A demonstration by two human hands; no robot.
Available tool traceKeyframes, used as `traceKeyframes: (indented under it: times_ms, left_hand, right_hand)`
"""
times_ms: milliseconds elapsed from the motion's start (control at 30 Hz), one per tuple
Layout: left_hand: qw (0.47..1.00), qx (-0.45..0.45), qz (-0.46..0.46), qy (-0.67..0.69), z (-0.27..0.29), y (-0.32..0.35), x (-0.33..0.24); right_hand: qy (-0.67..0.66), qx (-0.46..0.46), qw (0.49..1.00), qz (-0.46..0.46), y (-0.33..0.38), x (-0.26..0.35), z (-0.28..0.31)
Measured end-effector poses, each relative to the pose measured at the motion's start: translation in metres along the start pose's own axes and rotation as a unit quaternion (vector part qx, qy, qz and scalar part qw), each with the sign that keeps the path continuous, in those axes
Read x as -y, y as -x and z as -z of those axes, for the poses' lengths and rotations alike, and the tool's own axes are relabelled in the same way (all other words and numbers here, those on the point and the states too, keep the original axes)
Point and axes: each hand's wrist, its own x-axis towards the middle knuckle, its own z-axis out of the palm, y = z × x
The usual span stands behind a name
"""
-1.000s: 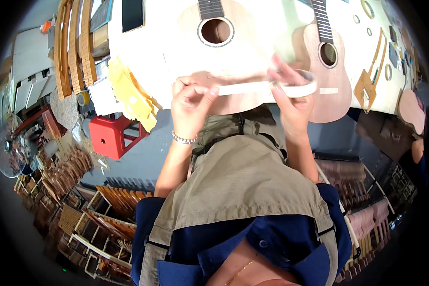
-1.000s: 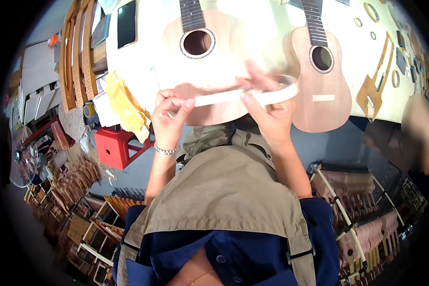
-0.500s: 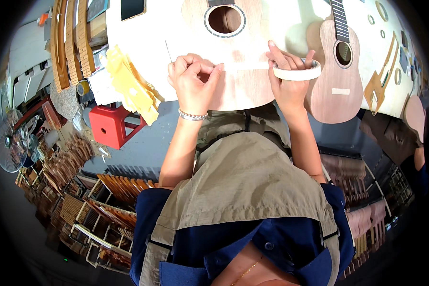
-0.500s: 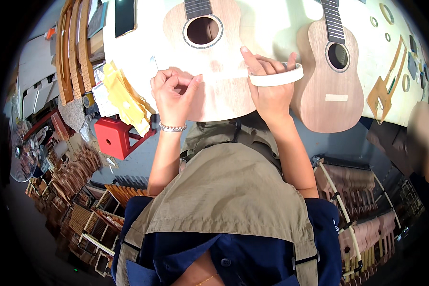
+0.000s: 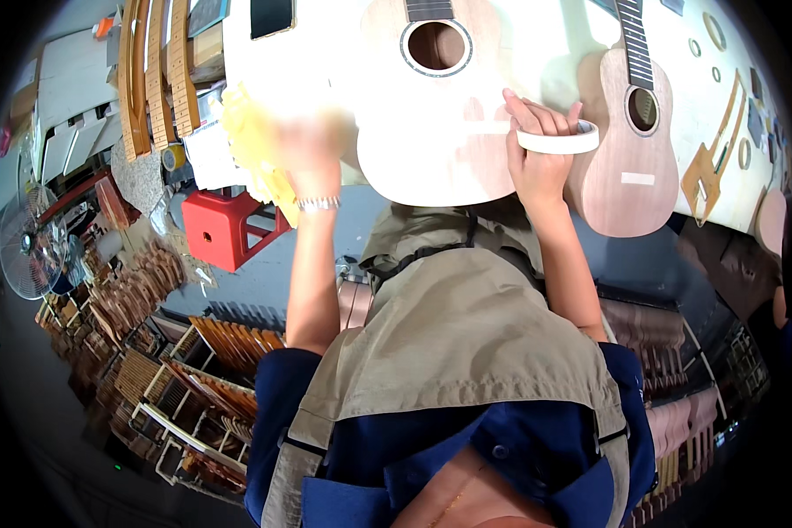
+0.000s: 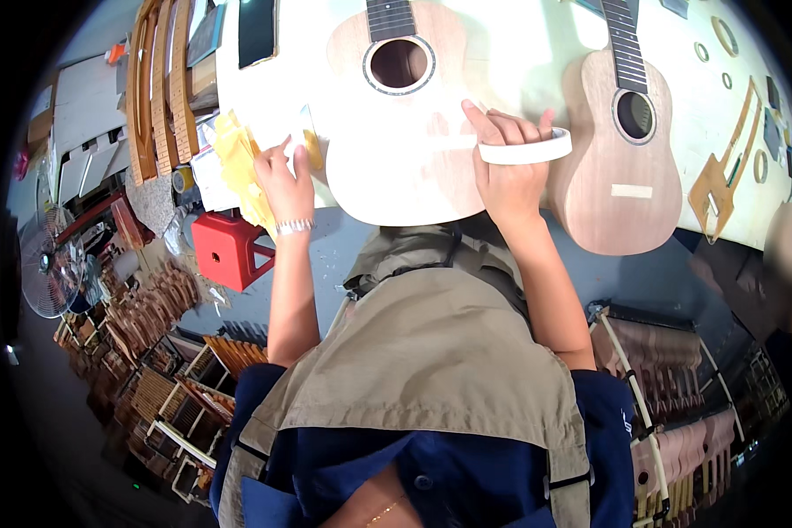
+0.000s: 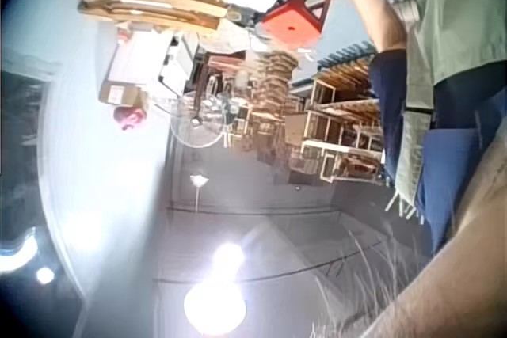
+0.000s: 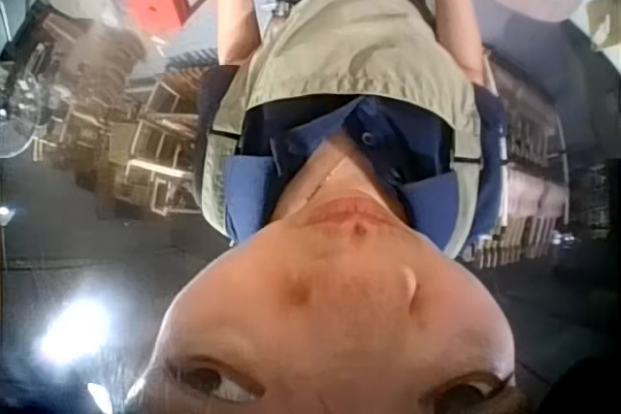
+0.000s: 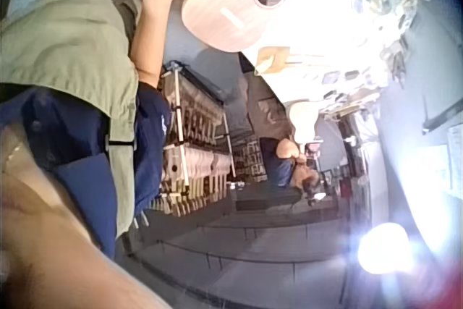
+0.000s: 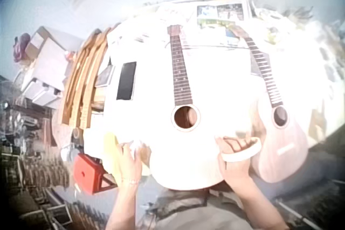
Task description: The person applies masking tape to the fretboards of multiple unfinished acoustic guitars. They use a template and pencil to mark the guitar bodies, then place the taped guitars onto a drying rack. The process is repeated for several instruments.
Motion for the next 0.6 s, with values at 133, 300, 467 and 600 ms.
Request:
traceKeyframes:
  times_ms: [133, 300, 467, 600]
  left_hand:
    - [0.998, 0.06, 0.013, -0.011, -0.033, -0.044, 0.047]
    - [0.93, 0.001, 0.075, 0.359, 0.034, -0.045, -0.029]
    - [0.809, 0.31, 0.13, 0.482, 0.03, 0.001, -0.11]
    - [0.812, 0.38, 0.118, 0.426, 0.015, 0.002, -0.127]
  right_hand:
    - [-0.019, 0.001, 1.0, 0.002, -0.002, 0.001, 0.0]
    - [-0.022, -0.018, 1.0, -0.01, 0.001, -0.003, -0.005]
    - [-0.029, -0.016, 0.999, -0.011, 0.0, -0.001, -0.004]
    - [-0.043, -0.007, 0.999, -0.017, -0.001, 0.0, -0.002]
